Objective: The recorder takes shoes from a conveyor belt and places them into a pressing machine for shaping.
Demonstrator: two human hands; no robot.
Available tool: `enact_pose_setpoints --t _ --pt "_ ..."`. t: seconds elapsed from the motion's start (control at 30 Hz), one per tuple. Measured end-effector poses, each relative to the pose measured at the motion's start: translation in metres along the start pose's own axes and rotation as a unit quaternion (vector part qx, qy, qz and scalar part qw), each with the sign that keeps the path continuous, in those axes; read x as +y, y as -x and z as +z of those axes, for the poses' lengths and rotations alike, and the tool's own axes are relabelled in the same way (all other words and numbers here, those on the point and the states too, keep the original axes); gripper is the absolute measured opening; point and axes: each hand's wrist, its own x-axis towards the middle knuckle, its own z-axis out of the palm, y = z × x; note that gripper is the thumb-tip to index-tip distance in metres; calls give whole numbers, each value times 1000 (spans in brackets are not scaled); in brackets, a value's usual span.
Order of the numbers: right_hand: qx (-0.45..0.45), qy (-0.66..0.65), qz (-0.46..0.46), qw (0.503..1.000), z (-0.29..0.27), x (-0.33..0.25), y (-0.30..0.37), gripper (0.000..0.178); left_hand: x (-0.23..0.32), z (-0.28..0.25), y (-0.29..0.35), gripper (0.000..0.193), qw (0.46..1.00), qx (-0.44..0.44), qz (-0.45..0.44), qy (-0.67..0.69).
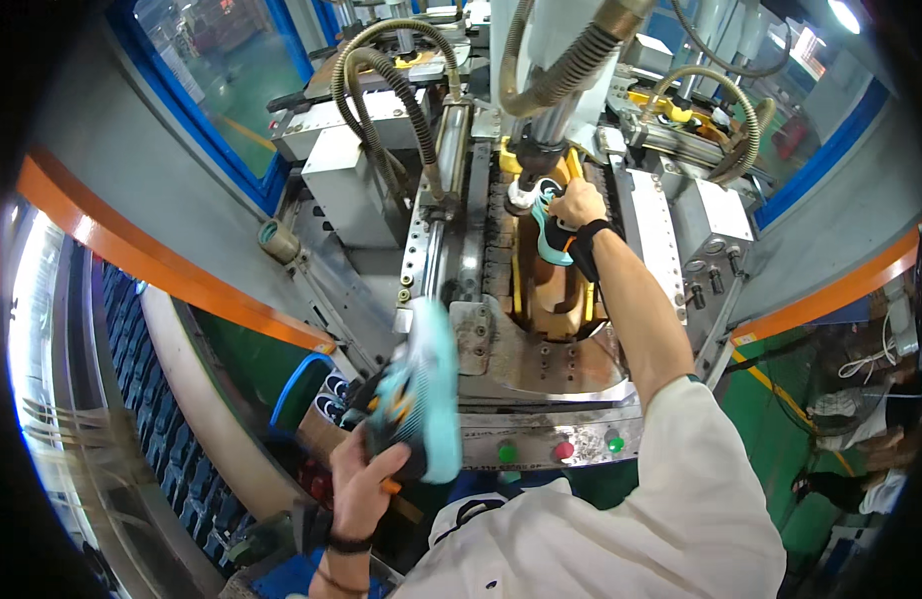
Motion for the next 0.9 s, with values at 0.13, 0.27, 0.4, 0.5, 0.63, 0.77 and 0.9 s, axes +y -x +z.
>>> enact_pose_setpoints --t 0.13,0.27,0.4,0.5,0.63,0.77,0.9 --pt "96 32 -6 995 81 6 -11 41 -18 -52 60 38 981 182 53 48" --pt "42 1 12 999 62 2 -7 54 -57 -87 97 28 943 315 60 87" --pt "122 -45 -170 977 -47 32 -83 71 -80 -88 116 24 932 314 61 173" --pt "231 -390 -291 843 -141 -34 -94 48 -94 -85 129 28 914 350 56 199" --pt "83 -488 -408 767 -194 -97 -119 36 -108 -84 136 33 909 331 43 248" --pt "82 -443 -386 805 -203 -116 -97 35 -119 -76 146 35 889 381 39 250" --pt "71 -433 -386 812 -200 -114 -89 34 -116 -65 146 33 901 357 58 239"
